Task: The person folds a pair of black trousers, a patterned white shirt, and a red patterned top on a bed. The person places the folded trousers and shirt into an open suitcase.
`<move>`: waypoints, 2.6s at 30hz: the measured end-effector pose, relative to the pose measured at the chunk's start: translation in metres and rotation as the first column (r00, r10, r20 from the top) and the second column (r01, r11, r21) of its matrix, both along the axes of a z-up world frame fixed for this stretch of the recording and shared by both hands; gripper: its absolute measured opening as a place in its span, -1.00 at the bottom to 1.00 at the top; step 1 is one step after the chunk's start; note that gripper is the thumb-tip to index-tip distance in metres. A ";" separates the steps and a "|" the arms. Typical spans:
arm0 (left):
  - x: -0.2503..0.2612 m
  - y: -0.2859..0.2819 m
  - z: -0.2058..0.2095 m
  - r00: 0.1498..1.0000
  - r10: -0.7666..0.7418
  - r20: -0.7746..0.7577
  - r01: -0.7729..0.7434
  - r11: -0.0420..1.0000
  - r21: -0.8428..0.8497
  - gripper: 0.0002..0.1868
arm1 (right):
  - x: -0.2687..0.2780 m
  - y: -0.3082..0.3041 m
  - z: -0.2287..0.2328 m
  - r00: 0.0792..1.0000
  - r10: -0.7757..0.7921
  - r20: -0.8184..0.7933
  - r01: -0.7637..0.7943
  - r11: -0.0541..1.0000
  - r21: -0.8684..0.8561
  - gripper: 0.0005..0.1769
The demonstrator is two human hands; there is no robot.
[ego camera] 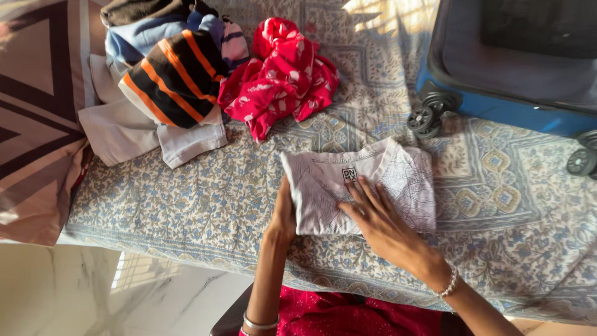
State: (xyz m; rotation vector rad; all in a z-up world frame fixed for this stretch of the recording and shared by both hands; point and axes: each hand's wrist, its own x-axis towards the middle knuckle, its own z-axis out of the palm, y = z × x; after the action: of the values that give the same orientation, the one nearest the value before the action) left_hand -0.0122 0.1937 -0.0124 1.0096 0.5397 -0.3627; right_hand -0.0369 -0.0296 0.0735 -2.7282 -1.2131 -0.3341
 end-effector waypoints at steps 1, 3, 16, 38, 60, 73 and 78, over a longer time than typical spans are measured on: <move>-0.009 0.004 -0.011 0.995 0.013 0.101 -0.011 1.000 -0.017 -0.09 | -0.002 0.002 -0.003 0.999 -0.003 -0.036 0.001 0.999 -0.037 -0.15; -0.027 0.012 -0.025 0.954 0.038 0.297 -0.023 0.998 -0.053 -0.07 | 0.004 -0.018 0.002 0.961 0.136 -0.241 -0.060 0.953 0.297 -0.16; -0.004 0.023 0.002 0.947 -0.003 0.321 -0.271 0.529 0.804 -0.57 | 0.074 -0.096 -0.047 0.779 -0.555 -0.291 0.627 0.685 0.371 -0.72; -0.002 0.008 0.032 0.924 -0.142 0.355 -0.326 0.196 0.925 -0.66 | 0.076 -0.125 -0.085 0.656 -0.327 -0.680 0.745 0.425 0.515 -0.61; -0.006 0.002 0.008 0.865 -0.228 0.448 -0.429 0.130 0.894 -0.50 | 0.046 -0.105 -0.072 0.730 -0.613 -0.301 0.683 0.656 0.320 -0.38; -0.011 -0.011 0.022 0.991 -0.065 0.114 0.057 0.996 0.073 -0.37 | 0.043 -0.118 -0.076 0.421 0.200 -0.885 0.803 0.372 0.465 -0.37; 0.004 -0.037 0.065 1.000 0.002 0.026 0.000 0.996 -0.091 -0.44 | 0.042 -0.153 -0.018 0.464 0.313 -0.829 0.837 0.151 0.526 -0.37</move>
State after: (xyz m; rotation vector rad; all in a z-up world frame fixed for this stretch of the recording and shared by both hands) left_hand -0.0083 0.1565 0.0531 0.9251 0.4959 -0.3692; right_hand 0.0051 -0.1825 0.0558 -1.3903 0.1282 0.2101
